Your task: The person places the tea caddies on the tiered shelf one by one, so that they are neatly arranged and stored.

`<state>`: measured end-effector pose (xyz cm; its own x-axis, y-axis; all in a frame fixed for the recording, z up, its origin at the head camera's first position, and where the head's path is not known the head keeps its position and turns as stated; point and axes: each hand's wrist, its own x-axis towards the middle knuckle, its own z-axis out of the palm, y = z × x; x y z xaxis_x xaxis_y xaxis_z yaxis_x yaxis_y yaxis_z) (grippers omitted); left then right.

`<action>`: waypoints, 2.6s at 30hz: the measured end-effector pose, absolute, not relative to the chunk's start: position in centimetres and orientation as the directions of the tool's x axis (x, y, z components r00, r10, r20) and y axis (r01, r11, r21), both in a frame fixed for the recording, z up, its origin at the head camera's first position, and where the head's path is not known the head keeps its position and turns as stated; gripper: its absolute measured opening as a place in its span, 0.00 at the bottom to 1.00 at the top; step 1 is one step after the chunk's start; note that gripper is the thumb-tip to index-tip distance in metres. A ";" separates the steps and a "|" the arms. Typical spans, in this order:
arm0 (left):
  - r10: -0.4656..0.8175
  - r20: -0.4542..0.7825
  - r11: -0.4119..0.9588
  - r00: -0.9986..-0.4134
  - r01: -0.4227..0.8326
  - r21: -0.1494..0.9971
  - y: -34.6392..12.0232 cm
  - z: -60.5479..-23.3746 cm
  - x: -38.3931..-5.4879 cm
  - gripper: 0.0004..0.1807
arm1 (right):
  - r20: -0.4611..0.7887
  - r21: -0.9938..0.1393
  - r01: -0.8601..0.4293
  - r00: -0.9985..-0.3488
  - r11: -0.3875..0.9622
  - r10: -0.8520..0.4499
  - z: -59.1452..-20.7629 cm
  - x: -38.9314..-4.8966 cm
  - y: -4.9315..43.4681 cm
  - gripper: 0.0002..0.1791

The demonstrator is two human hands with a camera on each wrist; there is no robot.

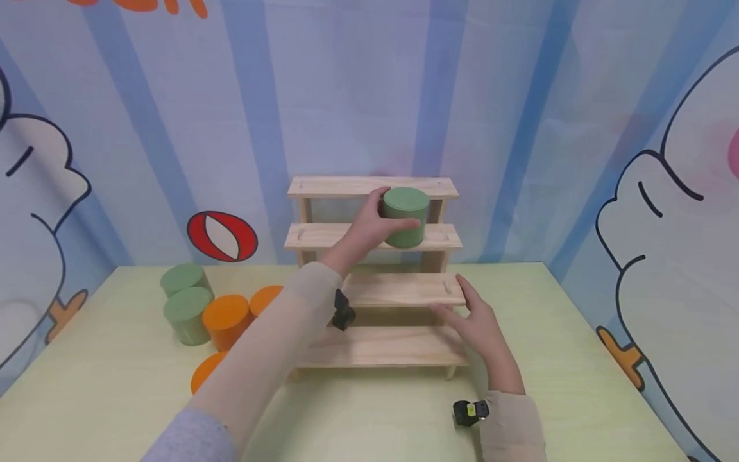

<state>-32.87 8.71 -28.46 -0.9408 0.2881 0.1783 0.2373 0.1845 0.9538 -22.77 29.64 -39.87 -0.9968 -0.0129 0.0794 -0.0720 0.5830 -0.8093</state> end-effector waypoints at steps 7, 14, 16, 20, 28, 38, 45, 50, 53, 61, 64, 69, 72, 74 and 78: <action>0.318 0.175 0.233 -0.932 0.255 0.939 8.1 -28.3 -32.5 0.59 | 0.083 -0.807 -0.081 -0.996 0.585 -0.023 -39.8 -22.8 29.5 0.50; 0.325 0.199 0.249 -0.925 0.286 0.925 7.2 -27.6 -31.3 0.64 | 0.073 -0.800 -0.072 -0.997 0.596 -0.022 -39.6 -22.7 29.7 0.51; 0.312 0.204 0.263 -0.928 0.290 0.920 6.8 -27.4 -30.7 0.64 | 0.072 -0.797 -0.070 -0.997 0.599 -0.021 -39.7 -22.7 29.7 0.51; 0.304 0.224 0.295 -0.926 0.315 0.902 5.9 -27.2 -29.4 0.64 | 0.070 -0.796 -0.072 -0.997 0.601 -0.027 -39.6 -22.7 29.5 0.51; 0.390 0.243 0.343 -0.888 0.385 0.857 3.6 -27.0 -26.6 0.62 | 0.057 -0.798 -0.061 -0.998 0.600 -0.026 -39.6 -22.7 29.5 0.52; 0.498 0.195 0.345 -0.845 0.399 0.850 0.5 -27.0 -22.5 0.59 | 0.067 -0.800 -0.072 -0.997 0.595 -0.031 -40.0 -22.9 29.6 0.52; 0.491 0.200 0.340 -0.848 0.398 0.852 -1.8 -27.3 -20.8 0.57 | 0.059 -0.808 -0.069 -0.998 0.585 -0.037 -39.7 -22.7 29.4 0.51; 0.474 0.215 0.335 -0.854 0.400 0.853 -4.2 -27.8 -19.8 0.55 | 0.052 -0.807 -0.065 -0.998 0.586 -0.039 -39.6 -22.6 29.3 0.51; 0.470 0.218 0.335 -0.855 0.401 0.853 -5.7 -28.2 -19.6 0.54 | 0.055 -0.805 -0.067 -0.998 0.589 -0.039 -39.6 -22.6 29.3 0.52; 0.432 0.181 0.358 -0.884 0.352 0.865 -9.2 -29.6 -18.6 0.51 | 0.057 -0.806 -0.068 -0.998 0.588 -0.038 -39.9 -22.7 29.5 0.52; 0.402 0.156 0.386 -0.902 0.322 0.864 -10.4 -30.4 -18.2 0.51 | 0.056 -0.804 -0.068 -0.998 0.590 -0.038 -39.9 -22.7 29.5 0.52; 0.378 0.160 0.401 -0.912 0.317 0.859 -12.0 -32.1 -17.6 0.50 | 0.062 -0.809 -0.074 -0.997 0.583 -0.041 -39.9 -22.6 29.8 0.51; 0.350 0.161 0.414 -0.923 0.306 0.857 -12.8 -33.1 -17.2 0.51 | 0.062 -0.815 -0.076 -0.997 0.575 -0.043 -39.9 -22.6 29.8 0.51; 0.330 0.149 0.425 -0.932 0.288 0.858 -13.3 -33.8 -17.0 0.51 | 0.061 -0.816 -0.074 -0.997 0.573 -0.042 -39.9 -22.7 29.8 0.51; 0.299 0.126 0.425 -0.946 0.250 0.870 -14.3 -35.0 -16.6 0.53 | 0.061 -0.820 -0.070 -0.998 0.569 -0.035 -39.9 -22.7 29.7 0.51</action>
<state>-16.59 -14.29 -35.04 -0.9460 0.2986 0.1260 0.2499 0.4246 0.8702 -22.66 29.69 -39.90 -0.9975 -0.0346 0.0610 -0.0698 0.5688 -0.8195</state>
